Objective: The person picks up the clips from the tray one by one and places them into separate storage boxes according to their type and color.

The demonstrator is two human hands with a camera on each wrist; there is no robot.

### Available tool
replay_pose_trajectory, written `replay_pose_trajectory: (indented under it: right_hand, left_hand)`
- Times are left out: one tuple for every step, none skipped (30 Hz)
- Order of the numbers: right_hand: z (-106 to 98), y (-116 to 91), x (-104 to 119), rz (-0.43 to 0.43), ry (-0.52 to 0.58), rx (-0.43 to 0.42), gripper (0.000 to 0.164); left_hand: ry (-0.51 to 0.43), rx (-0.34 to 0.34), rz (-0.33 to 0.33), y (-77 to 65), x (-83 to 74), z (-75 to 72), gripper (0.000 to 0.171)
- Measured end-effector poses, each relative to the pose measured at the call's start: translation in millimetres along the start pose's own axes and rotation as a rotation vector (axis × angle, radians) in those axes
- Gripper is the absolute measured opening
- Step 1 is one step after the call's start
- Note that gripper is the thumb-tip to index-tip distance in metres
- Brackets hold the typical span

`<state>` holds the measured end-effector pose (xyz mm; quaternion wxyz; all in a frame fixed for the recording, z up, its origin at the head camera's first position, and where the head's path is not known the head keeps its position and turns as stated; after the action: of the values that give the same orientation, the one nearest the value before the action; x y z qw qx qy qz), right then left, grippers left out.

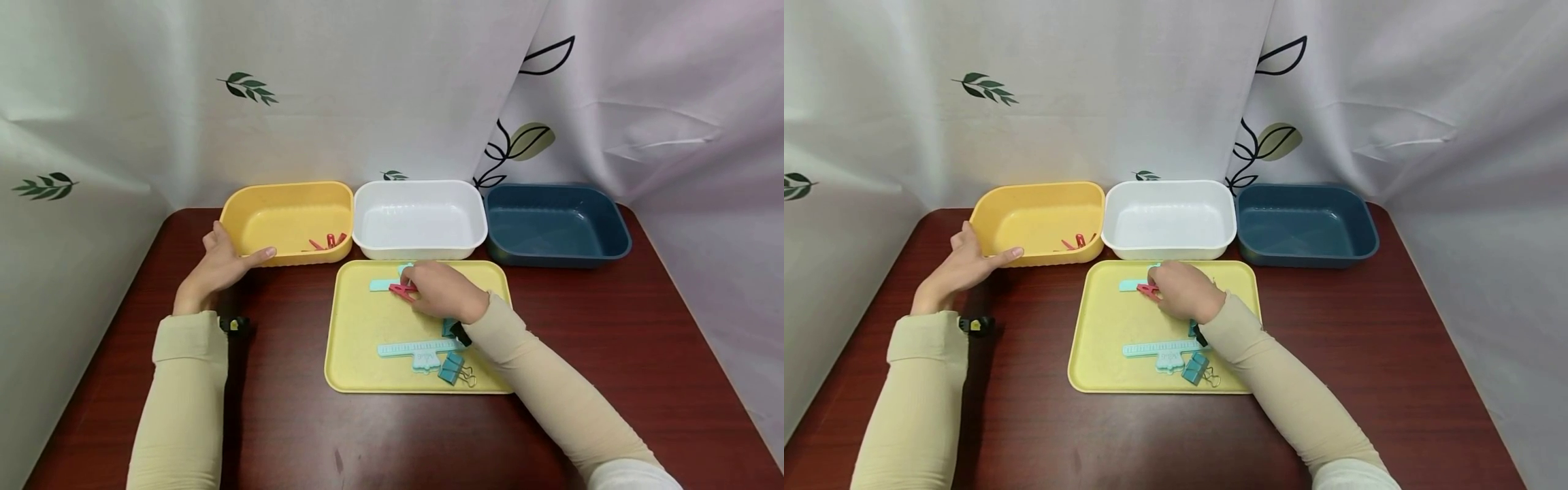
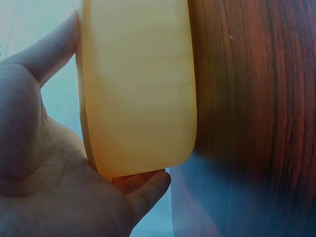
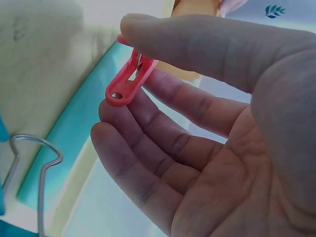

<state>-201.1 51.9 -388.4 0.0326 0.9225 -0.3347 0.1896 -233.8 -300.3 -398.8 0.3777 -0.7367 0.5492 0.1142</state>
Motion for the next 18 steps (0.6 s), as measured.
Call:
replay_pose_trajectory:
  right_hand:
    - [-1,1,1,-0.002,-0.003,0.000,0.021]
    - [-1,1,2,-0.005,-0.007,0.000,0.020]
    - [-2,2,3,-0.008,-0.009,0.000,0.021]
    - [-3,3,3,-0.011,-0.010,-0.001,0.021]
    - [-4,4,4,-0.013,-0.009,-0.002,0.021]
    - [-5,5,5,-0.015,-0.008,-0.004,0.021]
    - [-5,5,6,-0.017,-0.008,-0.005,0.021]
    - [-6,6,7,-0.019,-0.007,-0.006,0.021]
    - [-7,7,7,-0.020,-0.004,-0.006,0.022]
    - [-7,8,8,-0.020,-0.002,-0.006,0.022]
    - [-8,8,9,-0.020,-0.001,-0.006,0.022]
    - [-8,9,10,-0.021,-0.002,-0.004,0.022]
    - [-9,9,10,-0.020,-0.003,-0.002,0.023]
    - [-10,9,11,-0.018,-0.002,-0.001,0.023]
    - [-11,10,12,-0.016,-0.003,0.000,0.024]
    - [-11,10,13,-0.014,-0.006,0.002,0.025]
    - [-12,11,13,-0.011,-0.010,0.003,0.026]
    - [-13,11,14,-0.007,-0.012,0.005,0.026]
  left_hand:
    - [0.005,-0.001,0.002,0.0,-0.1,-0.4,0.129]
    - [0.010,-0.002,0.004,0.1,-0.1,-0.5,0.129]
    - [0.012,-0.001,0.005,0.1,0.0,-0.6,0.129]
    - [0.013,-0.001,0.005,0.1,0.1,-0.7,0.128]
    - [0.013,0.000,0.005,-0.1,0.2,-0.7,0.128]
    - [0.011,0.000,0.004,-0.4,0.2,-0.7,0.128]
    - [0.008,0.000,0.005,-0.7,0.2,-0.8,0.128]
    - [0.006,0.001,0.004,-0.8,0.2,-0.7,0.128]
    - [0.004,0.000,0.003,-1.0,0.1,-0.6,0.129]
    - [0.001,-0.001,0.002,-1.1,0.0,-0.5,0.129]
    - [-0.002,-0.001,0.002,-1.5,-0.2,-0.5,0.129]
    - [-0.004,0.000,0.001,-1.7,-0.2,-0.5,0.130]
    - [-0.005,0.001,-0.001,-1.7,-0.2,-0.4,0.130]
    - [-0.005,0.001,-0.002,-1.9,-0.2,-0.4,0.130]
    - [-0.004,0.000,-0.001,-2.0,-0.2,-0.6,0.130]
    - [-0.002,0.001,-0.002,-2.0,-0.1,-0.6,0.130]
    - [0.001,0.001,-0.001,-1.9,0.1,-0.7,0.130]
    - [0.003,0.001,-0.002,-1.6,0.3,-0.7,0.130]
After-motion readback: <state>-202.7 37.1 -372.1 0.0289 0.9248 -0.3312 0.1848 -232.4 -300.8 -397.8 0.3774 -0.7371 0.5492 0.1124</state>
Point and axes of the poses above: each hand's wrist, its own y-axis towards the middle knuckle, its own z-axis out of the palm, x = y × z, the point moved 6 cm from there along y, towards the middle knuckle, and after that the axes turned 10 degrees about -z, right-handed, at the moved point
